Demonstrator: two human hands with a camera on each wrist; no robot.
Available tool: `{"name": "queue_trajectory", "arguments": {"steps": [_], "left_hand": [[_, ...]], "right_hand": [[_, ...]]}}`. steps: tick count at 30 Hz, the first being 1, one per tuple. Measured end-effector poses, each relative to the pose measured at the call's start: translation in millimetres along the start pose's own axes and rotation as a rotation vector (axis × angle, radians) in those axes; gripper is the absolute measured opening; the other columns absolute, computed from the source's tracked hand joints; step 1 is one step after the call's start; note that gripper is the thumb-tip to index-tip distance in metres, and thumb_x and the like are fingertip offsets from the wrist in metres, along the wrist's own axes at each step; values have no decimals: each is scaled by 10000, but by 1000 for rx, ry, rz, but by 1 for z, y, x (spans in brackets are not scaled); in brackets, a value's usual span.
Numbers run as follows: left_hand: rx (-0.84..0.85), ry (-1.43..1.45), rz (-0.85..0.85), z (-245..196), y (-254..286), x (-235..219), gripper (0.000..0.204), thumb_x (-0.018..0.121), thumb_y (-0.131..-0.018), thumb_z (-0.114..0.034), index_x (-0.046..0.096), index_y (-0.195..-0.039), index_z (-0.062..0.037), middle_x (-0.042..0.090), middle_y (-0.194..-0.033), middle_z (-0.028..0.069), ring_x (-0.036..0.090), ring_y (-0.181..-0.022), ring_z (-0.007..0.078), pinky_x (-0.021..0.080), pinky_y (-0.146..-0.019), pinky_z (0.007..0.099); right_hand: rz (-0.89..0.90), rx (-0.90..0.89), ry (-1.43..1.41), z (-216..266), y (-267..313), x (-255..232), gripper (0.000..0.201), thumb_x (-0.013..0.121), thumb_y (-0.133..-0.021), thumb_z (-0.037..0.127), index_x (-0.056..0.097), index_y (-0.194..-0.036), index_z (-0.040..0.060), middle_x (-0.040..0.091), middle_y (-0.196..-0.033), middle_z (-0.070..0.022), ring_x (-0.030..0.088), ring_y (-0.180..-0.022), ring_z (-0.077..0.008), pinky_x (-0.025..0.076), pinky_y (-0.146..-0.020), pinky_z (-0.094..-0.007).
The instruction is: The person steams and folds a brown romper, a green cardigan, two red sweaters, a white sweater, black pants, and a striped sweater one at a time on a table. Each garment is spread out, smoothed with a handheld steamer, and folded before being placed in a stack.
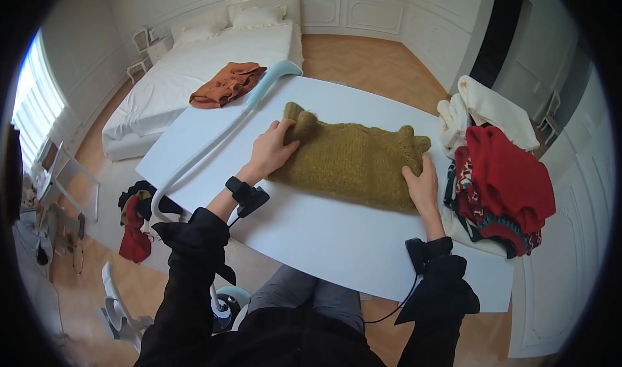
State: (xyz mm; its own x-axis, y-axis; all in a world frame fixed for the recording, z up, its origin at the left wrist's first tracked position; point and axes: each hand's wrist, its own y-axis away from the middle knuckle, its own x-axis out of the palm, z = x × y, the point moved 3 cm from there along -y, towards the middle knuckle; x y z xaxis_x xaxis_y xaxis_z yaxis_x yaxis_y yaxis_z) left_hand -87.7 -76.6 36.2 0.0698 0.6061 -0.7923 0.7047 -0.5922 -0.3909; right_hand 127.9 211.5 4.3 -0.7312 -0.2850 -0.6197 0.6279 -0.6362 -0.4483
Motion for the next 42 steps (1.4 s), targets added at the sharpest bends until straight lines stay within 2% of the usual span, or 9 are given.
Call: {"name": "queue_trajectory", "arguments": {"steps": [8, 14, 20, 22, 27, 34, 37, 39, 42], "left_hand": [[73, 119, -313, 27, 19, -94, 370, 644, -792, -229, 569, -1130, -97, 590, -1011, 135, 601, -901, 323, 479, -785, 412], [-179, 145, -638, 110, 54, -215, 394, 653, -789, -200, 604, -1144, -37, 664, -1032, 153, 633, -961, 245, 472, -851, 327], [-379, -65, -952, 214, 104, -293, 493, 641, -801, -270, 559, -1205, 1, 650, -1077, 193, 628, -983, 293, 461, -876, 350], [-579, -189, -880, 263, 121, -276, 538, 646, -783, -303, 541, -1198, 22, 637, -1087, 218, 616, -1006, 342, 455, -886, 385], [-802, -86, -500, 362, 158, -221, 436, 670, -782, -202, 534, -1090, 76, 634, -978, 185, 619, -904, 266, 475, -804, 359], [-721, 78, -384, 336, 155, -233, 510, 683, -751, -224, 520, -1167, 22, 651, -994, 219, 632, -946, 352, 472, -859, 414], [-809, -155, -288, 324, 151, -232, 542, 681, -765, -214, 491, -1226, 0, 595, -1138, 230, 587, -1045, 364, 464, -882, 447], [-945, -696, -264, 278, 138, -228, 608, 682, -778, -252, 451, -1298, -38, 478, -1292, 232, 497, -1164, 392, 427, -931, 498], [-661, -790, -191, 260, 104, -213, 642, 660, -799, -314, 413, -1345, -83, 381, -1368, 227, 411, -1238, 425, 382, -972, 545]], "right_hand": [[6, -329, -176, 123, -4, 12, 442, 646, -807, 132, 509, -1180, -62, 545, -1089, -173, 550, -1015, -316, 437, -894, -364], [75, -612, -329, 273, -62, 106, 512, 638, -811, 245, 497, -1213, -38, 536, -1137, -211, 536, -1076, -364, 442, -901, -394], [125, -689, -394, 381, -91, 165, 712, 560, -869, 369, 271, -1417, 19, 393, -1305, -272, 453, -1194, -402, 403, -988, -440], [224, -700, -363, 370, -78, 167, 745, 561, -864, 362, 227, -1434, 19, 369, -1325, -271, 446, -1203, -401, 384, -1014, -425], [520, -608, -233, 291, -41, 157, 638, 533, -883, 271, 287, -1407, 2, 389, -1347, -260, 442, -1220, -403, 376, -1021, -420], [674, -340, -160, 195, -18, 114, 497, 551, -882, 212, 432, -1322, 13, 502, -1254, -218, 541, -1102, -306, 438, -946, -397], [685, -336, -135, 154, -7, 98, 430, 554, -881, 197, 495, -1265, 15, 541, -1202, -199, 562, -1040, -286, 460, -909, -377], [696, -302, -151, 132, 0, 89, 407, 551, -882, 191, 512, -1248, 17, 549, -1190, -189, 565, -1031, -280, 463, -902, -370], [698, -240, -188, 106, 11, 79, 369, 549, -882, 165, 538, -1219, 16, 563, -1166, -171, 574, -1018, -266, 468, -894, -359]]}}
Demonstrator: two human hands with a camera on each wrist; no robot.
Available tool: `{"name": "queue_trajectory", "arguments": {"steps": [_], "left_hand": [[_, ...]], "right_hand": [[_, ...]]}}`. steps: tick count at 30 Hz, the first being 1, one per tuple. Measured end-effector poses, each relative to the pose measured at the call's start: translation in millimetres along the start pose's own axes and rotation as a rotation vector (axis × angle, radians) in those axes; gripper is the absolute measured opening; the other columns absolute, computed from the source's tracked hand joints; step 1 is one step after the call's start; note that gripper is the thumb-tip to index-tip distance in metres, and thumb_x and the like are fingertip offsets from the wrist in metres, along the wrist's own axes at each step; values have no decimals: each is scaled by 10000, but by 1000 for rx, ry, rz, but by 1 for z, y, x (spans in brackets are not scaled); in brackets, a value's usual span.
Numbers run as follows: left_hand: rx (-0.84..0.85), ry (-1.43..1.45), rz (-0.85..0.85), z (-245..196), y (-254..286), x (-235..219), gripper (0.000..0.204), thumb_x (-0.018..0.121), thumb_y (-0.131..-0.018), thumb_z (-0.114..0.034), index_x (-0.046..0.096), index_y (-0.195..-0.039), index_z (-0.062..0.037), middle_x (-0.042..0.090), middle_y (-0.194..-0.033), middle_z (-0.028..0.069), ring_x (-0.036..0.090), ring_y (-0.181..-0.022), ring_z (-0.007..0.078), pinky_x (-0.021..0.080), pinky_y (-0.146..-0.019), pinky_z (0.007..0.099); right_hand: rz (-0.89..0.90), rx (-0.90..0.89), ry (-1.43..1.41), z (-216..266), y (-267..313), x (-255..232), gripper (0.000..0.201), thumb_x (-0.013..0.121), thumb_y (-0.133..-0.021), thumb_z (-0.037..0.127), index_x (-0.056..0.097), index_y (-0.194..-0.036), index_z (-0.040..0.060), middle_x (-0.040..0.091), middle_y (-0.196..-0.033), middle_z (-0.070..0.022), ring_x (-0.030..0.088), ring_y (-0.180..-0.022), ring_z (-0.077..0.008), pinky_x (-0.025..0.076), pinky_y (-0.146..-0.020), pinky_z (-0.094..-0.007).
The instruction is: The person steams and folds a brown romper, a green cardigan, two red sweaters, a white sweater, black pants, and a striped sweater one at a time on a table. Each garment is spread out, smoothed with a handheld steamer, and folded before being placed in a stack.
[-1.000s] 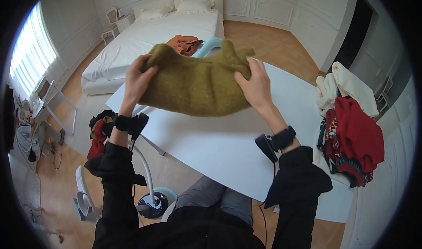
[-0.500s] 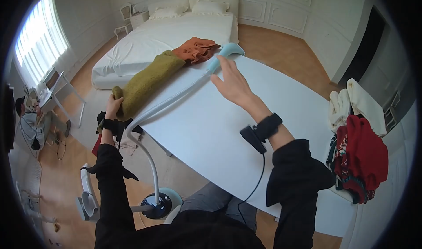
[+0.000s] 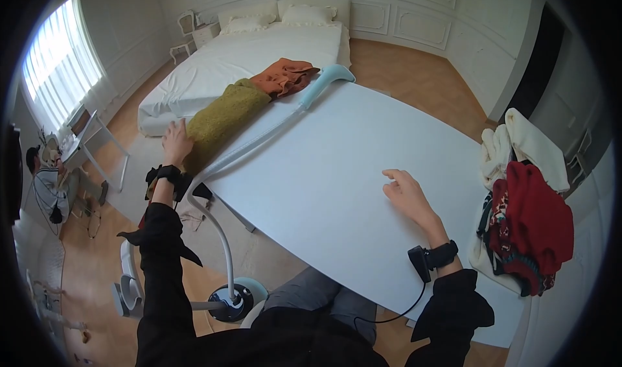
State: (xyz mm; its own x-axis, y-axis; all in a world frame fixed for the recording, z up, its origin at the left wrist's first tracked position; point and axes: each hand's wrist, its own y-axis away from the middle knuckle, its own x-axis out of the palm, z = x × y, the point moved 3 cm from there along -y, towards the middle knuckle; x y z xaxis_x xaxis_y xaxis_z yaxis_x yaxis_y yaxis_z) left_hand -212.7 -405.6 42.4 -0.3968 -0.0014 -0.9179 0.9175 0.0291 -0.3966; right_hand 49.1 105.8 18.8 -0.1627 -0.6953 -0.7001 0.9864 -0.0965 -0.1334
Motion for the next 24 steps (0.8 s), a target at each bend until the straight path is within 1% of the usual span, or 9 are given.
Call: {"name": "queue_trajectory", "arguments": {"steps": [3, 6, 10, 12, 13, 15, 18, 21, 24], "left_hand": [[287, 221, 189, -43, -19, 14, 709, 657, -780, -368, 381, -1382, -113, 412, -1338, 226, 412, -1241, 419, 363, -1009, 534], [196, 203, 335, -73, -28, 22, 759, 678, -753, -379, 370, -1393, -113, 424, -1319, 239, 430, -1234, 408, 383, -1007, 518], [186, 57, 327, -90, -31, 31, 663, 642, -791, -311, 387, -1373, -123, 456, -1280, 245, 515, -1157, 399, 447, -961, 476], [186, -29, 287, -90, -41, 49, 500, 560, -832, -172, 447, -1317, -135, 545, -1159, 253, 594, -1038, 399, 505, -878, 448], [192, -32, 286, -88, -44, 52, 500, 560, -832, -172, 447, -1317, -135, 545, -1159, 253, 594, -1038, 399, 505, -878, 448], [349, -57, 254, -93, -37, 46, 441, 479, -822, -44, 499, -1253, -140, 610, -1039, 221, 622, -971, 389, 523, -810, 450], [470, 15, 211, -86, -26, 35, 467, 470, -798, -18, 526, -1245, -141, 631, -978, 201, 616, -971, 374, 507, -807, 458], [529, 77, 203, -67, -25, 42, 550, 466, -785, -15, 511, -1308, -178, 606, -1098, 192, 599, -1013, 366, 485, -856, 437], [510, 95, 335, -66, -27, 36, 624, 493, -743, -19, 467, -1352, -154, 585, -1166, 205, 562, -1081, 387, 463, -924, 422]], "right_hand": [[-54, 3, -48, -13, 21, 0, 340, 549, -881, 124, 551, -1202, 10, 577, -1146, -158, 583, -1019, -249, 468, -902, -348], [-130, 11, -110, -19, 35, -1, 319, 546, -883, 90, 559, -1191, 5, 591, -1138, -143, 584, -1035, -228, 463, -915, -333], [-200, 61, -256, -39, 44, -4, 291, 533, -893, 54, 571, -1177, 5, 606, -1136, -105, 579, -1052, -184, 457, -922, -309], [-226, 63, -283, -47, 43, -3, 277, 525, -895, 42, 579, -1165, 5, 614, -1116, -95, 582, -1042, -173, 457, -919, -303], [-250, 67, -314, -49, 43, -2, 266, 517, -897, 30, 586, -1153, 6, 622, -1097, -84, 585, -1033, -162, 457, -917, -298], [-267, 71, -317, -50, 43, -1, 254, 512, -898, 20, 593, -1138, 5, 628, -1085, -83, 592, -1024, -162, 460, -914, -295], [-295, 75, -327, -51, 44, 0, 235, 503, -901, 6, 601, -1115, 2, 638, -1069, -83, 604, -1012, -165, 469, -907, -294], [-315, 44, -300, -48, 46, -1, 227, 498, -902, -5, 603, -1103, 1, 642, -1072, -88, 614, -1011, -175, 484, -898, -301], [-334, 7, -293, -50, 47, -2, 231, 499, -895, -8, 602, -1101, 3, 638, -1069, -99, 614, -999, -175, 490, -890, -300]]}}
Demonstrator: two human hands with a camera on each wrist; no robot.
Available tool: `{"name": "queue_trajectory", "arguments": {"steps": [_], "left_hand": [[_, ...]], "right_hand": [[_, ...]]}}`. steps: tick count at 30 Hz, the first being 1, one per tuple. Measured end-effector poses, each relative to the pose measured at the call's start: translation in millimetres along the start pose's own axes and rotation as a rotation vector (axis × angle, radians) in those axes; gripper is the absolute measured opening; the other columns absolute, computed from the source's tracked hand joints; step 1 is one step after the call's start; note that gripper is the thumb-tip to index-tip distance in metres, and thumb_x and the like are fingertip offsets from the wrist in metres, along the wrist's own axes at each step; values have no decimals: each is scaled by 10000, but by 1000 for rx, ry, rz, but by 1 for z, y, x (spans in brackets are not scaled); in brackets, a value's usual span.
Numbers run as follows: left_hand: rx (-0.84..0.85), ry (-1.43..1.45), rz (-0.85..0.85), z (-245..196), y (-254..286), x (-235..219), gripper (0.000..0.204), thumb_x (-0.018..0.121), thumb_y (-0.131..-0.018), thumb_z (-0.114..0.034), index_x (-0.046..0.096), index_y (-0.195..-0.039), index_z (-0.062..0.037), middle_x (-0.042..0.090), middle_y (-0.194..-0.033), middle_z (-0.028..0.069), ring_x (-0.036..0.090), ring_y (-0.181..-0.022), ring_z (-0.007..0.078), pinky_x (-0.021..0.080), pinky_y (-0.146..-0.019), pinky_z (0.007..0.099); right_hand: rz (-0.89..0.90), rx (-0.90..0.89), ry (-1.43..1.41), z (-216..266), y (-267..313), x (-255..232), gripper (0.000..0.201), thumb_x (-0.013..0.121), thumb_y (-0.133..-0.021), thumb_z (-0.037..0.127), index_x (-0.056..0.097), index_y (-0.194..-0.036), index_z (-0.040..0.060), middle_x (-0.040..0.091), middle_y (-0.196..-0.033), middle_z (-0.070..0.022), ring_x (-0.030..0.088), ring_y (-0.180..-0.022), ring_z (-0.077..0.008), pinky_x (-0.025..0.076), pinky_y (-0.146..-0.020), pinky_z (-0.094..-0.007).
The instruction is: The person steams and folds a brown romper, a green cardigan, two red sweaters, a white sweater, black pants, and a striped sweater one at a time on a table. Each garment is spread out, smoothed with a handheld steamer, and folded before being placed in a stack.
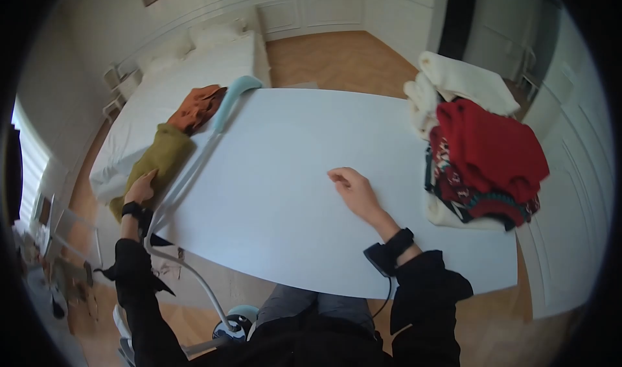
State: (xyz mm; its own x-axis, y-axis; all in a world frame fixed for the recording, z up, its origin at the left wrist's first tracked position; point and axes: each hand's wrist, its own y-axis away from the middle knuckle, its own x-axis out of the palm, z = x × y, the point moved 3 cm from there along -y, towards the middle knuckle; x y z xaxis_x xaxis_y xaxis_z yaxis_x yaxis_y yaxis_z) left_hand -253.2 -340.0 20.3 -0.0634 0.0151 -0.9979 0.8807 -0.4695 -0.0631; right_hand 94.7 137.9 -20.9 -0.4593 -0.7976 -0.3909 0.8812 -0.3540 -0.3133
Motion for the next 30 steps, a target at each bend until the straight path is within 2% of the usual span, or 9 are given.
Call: {"name": "queue_trajectory", "arguments": {"steps": [2, 6, 8, 13, 15, 19, 22, 24, 30], "left_hand": [[-18, 8, 105, -36, 11, -31, 646, 534, -724, -59, 448, -1363, -111, 569, -1209, 213, 524, -1150, 372, 431, -980, 416], [177, 138, -48, -109, -14, -27, 645, 601, -734, -108, 446, -1359, -70, 541, -1273, 216, 439, -1264, 341, 368, -1048, 397], [418, 330, -53, -174, -18, -28, 574, 624, -784, -126, 477, -1336, -65, 555, -1257, 218, 483, -1234, 328, 401, -1010, 385], [566, 641, 233, -327, 0, -29, 419, 617, -879, -171, 548, -1284, -91, 628, -1138, 214, 618, -1049, 289, 489, -880, 369], [649, 710, 273, -361, 4, -25, 404, 605, -893, -163, 549, -1288, -97, 630, -1146, 204, 625, -1038, 253, 495, -878, 351], [779, 734, 199, -390, 11, -9, 372, 601, -887, -144, 576, -1251, -70, 655, -1108, 157, 639, -973, 249, 494, -842, 337], [759, 685, 147, -396, 16, -8, 320, 593, -866, -113, 613, -1179, -49, 657, -1046, 171, 624, -976, 306, 491, -846, 366], [764, 709, 125, -393, 15, -5, 295, 587, -856, -86, 626, -1144, -33, 658, -1011, 163, 623, -932, 311, 491, -815, 368], [762, 701, 129, -392, 16, -1, 283, 577, -859, -77, 631, -1132, -26, 650, -1081, 156, 621, -988, 315, 493, -844, 369]], "right_hand": [[-19, -5, 0, 0, 1, 0, 230, 507, -885, -6, 603, -1094, 1, 636, -1055, -104, 613, -975, -177, 492, -872, -299], [-18, -30, 6, -8, 0, 3, 235, 517, -875, 4, 599, -1095, 5, 631, -1015, -105, 608, -896, -192, 494, -816, -309], [15, -11, 44, -2, 0, 1, 248, 522, -883, 24, 592, -1120, 5, 625, -1056, -103, 597, -952, -184, 483, -849, -302], [94, 60, 127, 27, 5, -26, 282, 537, -885, 57, 574, -1161, 9, 609, -1097, -122, 585, -1017, -230, 466, -896, -328], [-126, -183, 391, 45, 10, -55, 287, 555, -868, 66, 576, -1149, 12, 594, -1109, -146, 563, -1042, -294, 449, -916, -378], [-552, -371, 860, 94, 27, -132, 324, 620, -779, 68, 567, -1094, 16, 566, -1072, -150, 505, -1076, -326, 371, -973, -452], [-847, -173, 1314, 97, 43, -182, 443, 647, -767, 160, 534, -1176, 33, 500, -1171, -179, 461, -1114, -364, 339, -988, -528], [-873, 104, 1305, 80, 54, -204, 461, 637, -770, 171, 531, -1202, 48, 515, -1171, -166, 482, -1112, -344, 386, -954, -518], [-879, 16, 1186, 70, 66, -221, 390, 607, -794, 174, 576, -1156, 34, 611, -1012, -148, 585, -958, -324, 476, -841, -412]]}}
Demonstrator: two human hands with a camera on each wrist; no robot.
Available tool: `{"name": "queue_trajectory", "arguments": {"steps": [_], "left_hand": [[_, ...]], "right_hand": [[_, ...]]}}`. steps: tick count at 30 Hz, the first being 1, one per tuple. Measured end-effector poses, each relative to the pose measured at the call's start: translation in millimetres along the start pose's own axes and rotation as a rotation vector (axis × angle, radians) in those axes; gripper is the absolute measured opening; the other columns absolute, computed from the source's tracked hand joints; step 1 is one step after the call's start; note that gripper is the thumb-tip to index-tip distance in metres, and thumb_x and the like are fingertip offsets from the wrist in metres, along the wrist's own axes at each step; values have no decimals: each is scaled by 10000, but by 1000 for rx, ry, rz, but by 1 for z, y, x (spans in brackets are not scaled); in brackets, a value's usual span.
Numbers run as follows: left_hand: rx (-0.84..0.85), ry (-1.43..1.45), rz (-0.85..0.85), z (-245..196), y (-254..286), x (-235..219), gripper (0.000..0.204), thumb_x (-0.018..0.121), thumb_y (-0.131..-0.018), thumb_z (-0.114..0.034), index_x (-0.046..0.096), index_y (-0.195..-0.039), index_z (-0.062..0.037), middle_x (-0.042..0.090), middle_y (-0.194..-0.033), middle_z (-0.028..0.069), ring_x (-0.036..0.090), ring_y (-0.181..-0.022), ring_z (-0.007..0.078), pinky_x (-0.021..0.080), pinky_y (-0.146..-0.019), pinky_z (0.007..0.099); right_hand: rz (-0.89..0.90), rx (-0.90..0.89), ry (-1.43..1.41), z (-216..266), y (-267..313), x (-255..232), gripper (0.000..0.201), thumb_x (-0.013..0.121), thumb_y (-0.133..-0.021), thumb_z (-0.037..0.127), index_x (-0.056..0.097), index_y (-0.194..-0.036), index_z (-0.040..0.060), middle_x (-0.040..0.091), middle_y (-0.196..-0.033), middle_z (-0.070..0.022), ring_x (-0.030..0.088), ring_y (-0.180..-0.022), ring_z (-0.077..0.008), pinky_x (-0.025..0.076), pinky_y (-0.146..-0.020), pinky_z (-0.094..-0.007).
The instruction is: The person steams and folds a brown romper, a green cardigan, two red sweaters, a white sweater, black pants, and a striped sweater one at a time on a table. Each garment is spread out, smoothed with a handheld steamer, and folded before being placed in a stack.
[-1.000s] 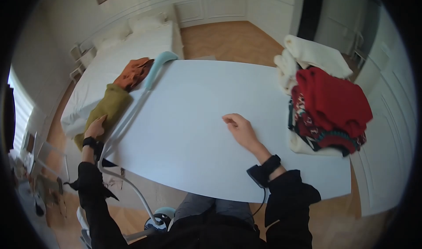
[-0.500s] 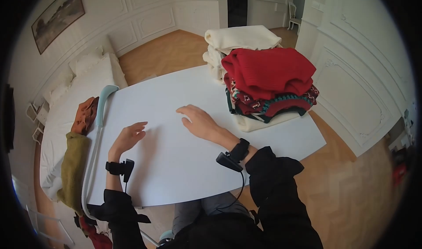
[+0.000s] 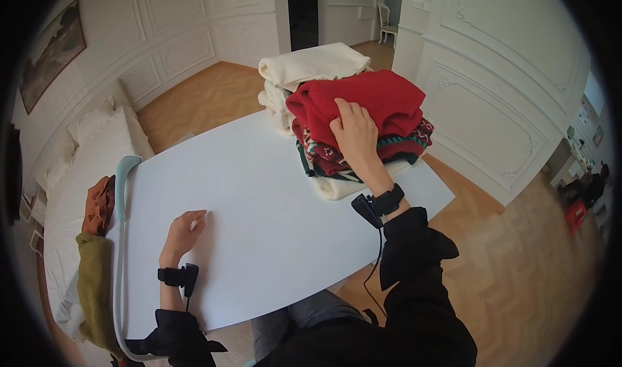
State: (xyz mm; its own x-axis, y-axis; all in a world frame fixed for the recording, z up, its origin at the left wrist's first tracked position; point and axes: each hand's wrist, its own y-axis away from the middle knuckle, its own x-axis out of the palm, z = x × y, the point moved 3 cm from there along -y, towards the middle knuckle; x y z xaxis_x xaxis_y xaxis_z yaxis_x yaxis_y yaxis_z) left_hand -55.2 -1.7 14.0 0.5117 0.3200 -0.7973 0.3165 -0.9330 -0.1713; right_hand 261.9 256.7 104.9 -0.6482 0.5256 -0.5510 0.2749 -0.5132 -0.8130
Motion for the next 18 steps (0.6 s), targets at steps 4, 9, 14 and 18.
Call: {"name": "queue_trajectory", "arguments": {"steps": [4, 9, 14, 18], "left_hand": [[19, -6, -18, 2, 2, 3, 276, 577, -854, -68, 637, -1120, -28, 641, -1120, 155, 617, -1016, 318, 496, -862, 370], [42, -11, -25, -2, 4, 2, 263, 574, -857, -69, 642, -1105, -20, 641, -1122, 156, 619, -1010, 323, 499, -855, 374], [-55, 6, 2, -2, 2, -1, 253, 571, -871, -82, 641, -1104, -14, 641, -1124, 160, 619, -1011, 325, 497, -865, 372], [13, 229, -195, 20, -7, 2, 257, 566, -903, -116, 633, -1129, -11, 659, -1088, 155, 639, -988, 259, 495, -855, 335]], "right_hand": [[-138, 291, -271, -22, -11, -7, 316, 574, -817, 143, 602, -1101, 6, 640, -997, -173, 616, -925, -321, 475, -848, -368], [-631, 454, -775, -28, -16, -27, 264, 520, -866, 98, 590, -1083, -36, 644, -1007, -118, 593, -917, -183, 456, -867, -294], [-620, 272, -884, 59, -17, -59, 255, 499, -881, 59, 571, -1111, -21, 618, -993, -88, 566, -901, -155, 447, -861, -285], [-194, 115, -1003, 139, 4, -44, 274, 521, -894, 82, 557, -1152, -2, 620, -1007, -108, 573, -895, -168, 457, -843, -290]]}}
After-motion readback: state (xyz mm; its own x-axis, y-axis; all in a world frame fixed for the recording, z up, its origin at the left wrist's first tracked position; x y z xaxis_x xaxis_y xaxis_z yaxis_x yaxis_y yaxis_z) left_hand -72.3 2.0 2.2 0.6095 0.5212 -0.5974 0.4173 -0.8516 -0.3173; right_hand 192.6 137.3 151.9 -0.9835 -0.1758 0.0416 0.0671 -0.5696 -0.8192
